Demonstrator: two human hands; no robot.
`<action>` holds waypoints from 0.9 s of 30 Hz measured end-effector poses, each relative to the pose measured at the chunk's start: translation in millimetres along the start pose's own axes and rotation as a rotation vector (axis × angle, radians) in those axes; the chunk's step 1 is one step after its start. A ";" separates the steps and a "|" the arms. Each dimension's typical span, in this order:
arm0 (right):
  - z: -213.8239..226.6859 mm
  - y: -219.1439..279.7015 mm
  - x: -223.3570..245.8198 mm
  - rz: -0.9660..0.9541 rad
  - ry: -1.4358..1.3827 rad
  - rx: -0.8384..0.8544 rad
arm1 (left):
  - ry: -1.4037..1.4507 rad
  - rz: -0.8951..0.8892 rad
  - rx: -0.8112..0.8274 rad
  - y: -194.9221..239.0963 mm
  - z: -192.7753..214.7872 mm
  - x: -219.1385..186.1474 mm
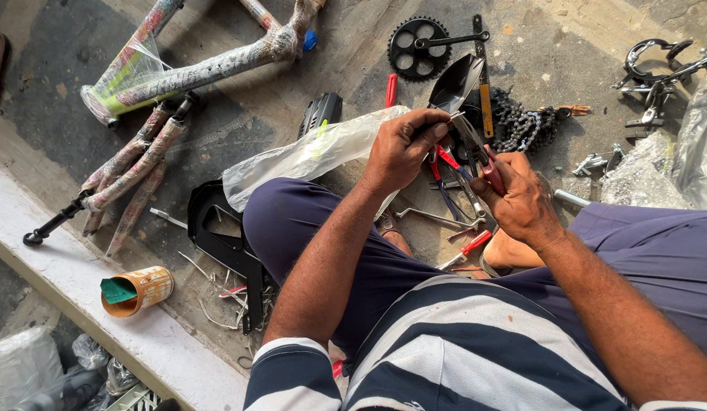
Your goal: The person sits on the ground and uses pliers to manipulate a small metal clip on a black plastic bicycle mudguard. They repeatedly attempt to secure the clip, adjusting its position and using the pliers to squeeze it into place.
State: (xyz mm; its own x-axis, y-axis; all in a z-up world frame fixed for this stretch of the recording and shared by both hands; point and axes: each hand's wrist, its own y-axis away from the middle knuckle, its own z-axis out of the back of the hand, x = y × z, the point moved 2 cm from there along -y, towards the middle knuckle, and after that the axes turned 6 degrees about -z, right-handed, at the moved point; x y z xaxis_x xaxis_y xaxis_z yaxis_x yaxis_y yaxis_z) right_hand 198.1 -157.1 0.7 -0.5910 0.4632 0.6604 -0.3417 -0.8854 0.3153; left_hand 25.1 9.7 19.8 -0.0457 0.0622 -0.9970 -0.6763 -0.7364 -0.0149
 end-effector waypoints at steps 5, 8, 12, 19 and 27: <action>-1.1 1.3 -8.8 0.057 0.107 -0.027 | 0.006 0.007 0.004 1.1 -0.1 -3.2; -0.4 -3.0 -7.2 0.198 -0.115 -0.101 | 0.008 -0.065 0.023 2.9 1.1 -9.6; 2.0 1.1 -3.8 0.221 -0.074 -0.124 | -0.074 -0.188 0.002 8.2 -3.3 -23.3; -20.6 -14.8 -23.4 0.088 0.085 -0.187 | -0.459 -0.241 -0.156 12.3 -30.3 -25.6; -28.5 -24.9 -46.9 0.150 0.297 -0.370 | -0.470 0.170 -0.211 15.9 -50.0 24.8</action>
State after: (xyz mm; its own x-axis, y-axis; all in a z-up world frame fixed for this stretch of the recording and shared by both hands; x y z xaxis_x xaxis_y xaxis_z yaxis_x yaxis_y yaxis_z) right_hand 213.5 -155.7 -57.5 -0.8178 0.3707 0.4401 -0.4415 -0.8948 -0.0667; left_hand 49.9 -34.1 -8.9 -0.4980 0.1893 -0.8463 -0.4710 -0.8784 0.0807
